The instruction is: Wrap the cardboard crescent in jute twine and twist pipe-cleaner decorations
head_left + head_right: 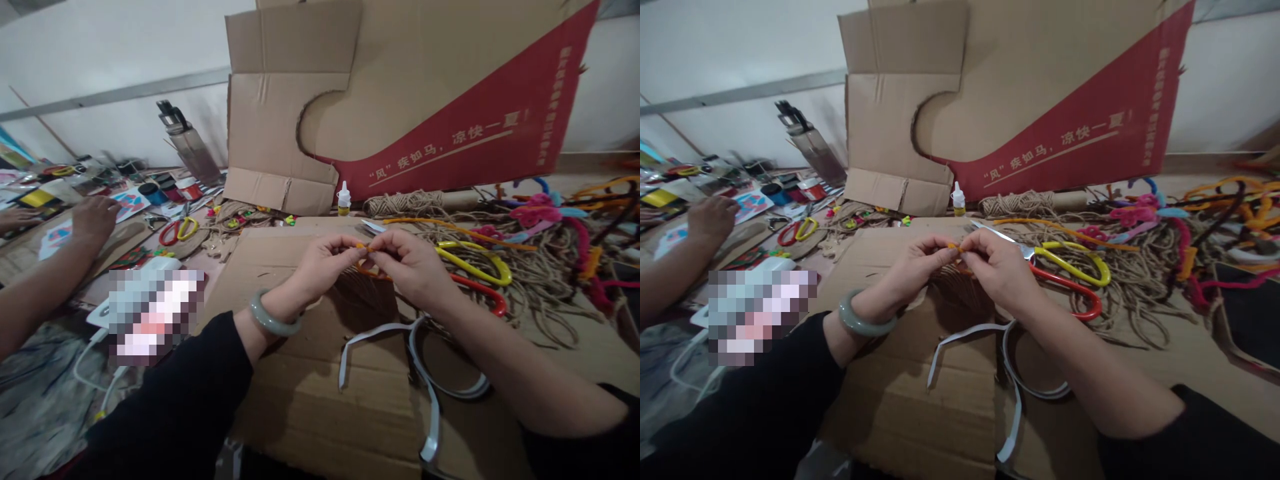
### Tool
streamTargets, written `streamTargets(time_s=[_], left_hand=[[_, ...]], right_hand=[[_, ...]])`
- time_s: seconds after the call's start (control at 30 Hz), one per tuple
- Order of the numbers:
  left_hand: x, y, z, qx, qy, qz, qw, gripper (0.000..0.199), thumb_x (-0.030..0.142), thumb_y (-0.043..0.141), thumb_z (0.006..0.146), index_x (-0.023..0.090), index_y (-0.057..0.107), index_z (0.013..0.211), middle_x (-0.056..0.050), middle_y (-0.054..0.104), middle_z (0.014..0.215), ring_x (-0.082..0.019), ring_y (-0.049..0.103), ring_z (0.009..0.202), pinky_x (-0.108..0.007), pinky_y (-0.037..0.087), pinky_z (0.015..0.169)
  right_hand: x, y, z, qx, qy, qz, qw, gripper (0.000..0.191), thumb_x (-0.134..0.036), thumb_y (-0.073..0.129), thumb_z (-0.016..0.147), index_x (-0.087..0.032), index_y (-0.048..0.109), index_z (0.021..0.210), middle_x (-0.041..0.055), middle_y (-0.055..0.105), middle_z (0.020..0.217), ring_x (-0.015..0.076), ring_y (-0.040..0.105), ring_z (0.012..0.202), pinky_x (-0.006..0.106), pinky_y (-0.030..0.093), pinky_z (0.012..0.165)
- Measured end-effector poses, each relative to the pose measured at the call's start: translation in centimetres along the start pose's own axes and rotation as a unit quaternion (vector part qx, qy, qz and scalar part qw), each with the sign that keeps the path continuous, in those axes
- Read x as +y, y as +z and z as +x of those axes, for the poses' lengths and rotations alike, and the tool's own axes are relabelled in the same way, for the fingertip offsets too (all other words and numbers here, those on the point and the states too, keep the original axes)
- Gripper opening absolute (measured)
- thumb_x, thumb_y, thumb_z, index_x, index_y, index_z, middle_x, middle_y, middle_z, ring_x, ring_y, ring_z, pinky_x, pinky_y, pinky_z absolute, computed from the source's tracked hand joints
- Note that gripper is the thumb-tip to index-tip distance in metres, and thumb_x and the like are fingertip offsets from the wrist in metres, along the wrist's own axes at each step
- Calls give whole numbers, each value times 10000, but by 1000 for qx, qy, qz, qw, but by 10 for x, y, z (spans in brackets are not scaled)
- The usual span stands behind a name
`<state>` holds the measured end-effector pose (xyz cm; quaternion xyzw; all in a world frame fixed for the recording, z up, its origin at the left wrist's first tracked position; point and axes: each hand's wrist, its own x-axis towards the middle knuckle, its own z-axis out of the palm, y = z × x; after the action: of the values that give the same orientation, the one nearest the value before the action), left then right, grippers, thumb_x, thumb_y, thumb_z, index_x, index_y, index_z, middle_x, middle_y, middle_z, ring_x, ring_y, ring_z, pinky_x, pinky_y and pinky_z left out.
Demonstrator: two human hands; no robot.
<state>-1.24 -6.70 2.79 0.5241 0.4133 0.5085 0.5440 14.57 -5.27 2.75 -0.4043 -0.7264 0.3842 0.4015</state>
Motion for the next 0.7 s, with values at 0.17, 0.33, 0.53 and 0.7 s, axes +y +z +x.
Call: streamTargets(time_s=[0.17, 0.33, 0.53, 0.7], left_hand=[[1, -3, 0, -28, -43, 1, 999, 173, 286, 685, 716, 147, 603, 779, 29, 590, 663, -55, 523, 583, -207, 411, 601], [2, -4, 1, -33, -79, 23, 996, 117, 238, 635, 757, 142, 574, 788, 29, 585, 609, -45, 514, 500, -175, 333, 478], [3, -8, 3, -53, -101, -5, 993, 156, 255, 666, 735, 135, 569, 756, 26, 605, 640, -17, 484, 451, -155, 313, 439], [-1, -11, 5, -95, -134, -28, 986, 216, 302, 698, 716, 125, 574, 729, 18, 606, 622, -13, 468, 437, -152, 295, 424]], right_hand=[[-2, -2, 0, -9, -18, -54, 998, 75, -232, 508, 805, -204, 577, 801, -14, 597, 612, 124, 551, 539, 261, 439, 565], [4, -7, 3, 42, -171, -196, 965, 134, -168, 511, 824, -210, 625, 769, 40, 654, 784, 171, 593, 784, 302, 456, 724], [12, -11, 1, 37, -254, -261, 931, 176, -176, 475, 881, -206, 648, 900, 63, 671, 903, 169, 611, 848, 291, 473, 746], [14, -19, -3, 3, -326, -316, 891, 225, -150, 459, 883, -219, 659, 958, 58, 690, 956, 167, 629, 874, 277, 479, 757]])
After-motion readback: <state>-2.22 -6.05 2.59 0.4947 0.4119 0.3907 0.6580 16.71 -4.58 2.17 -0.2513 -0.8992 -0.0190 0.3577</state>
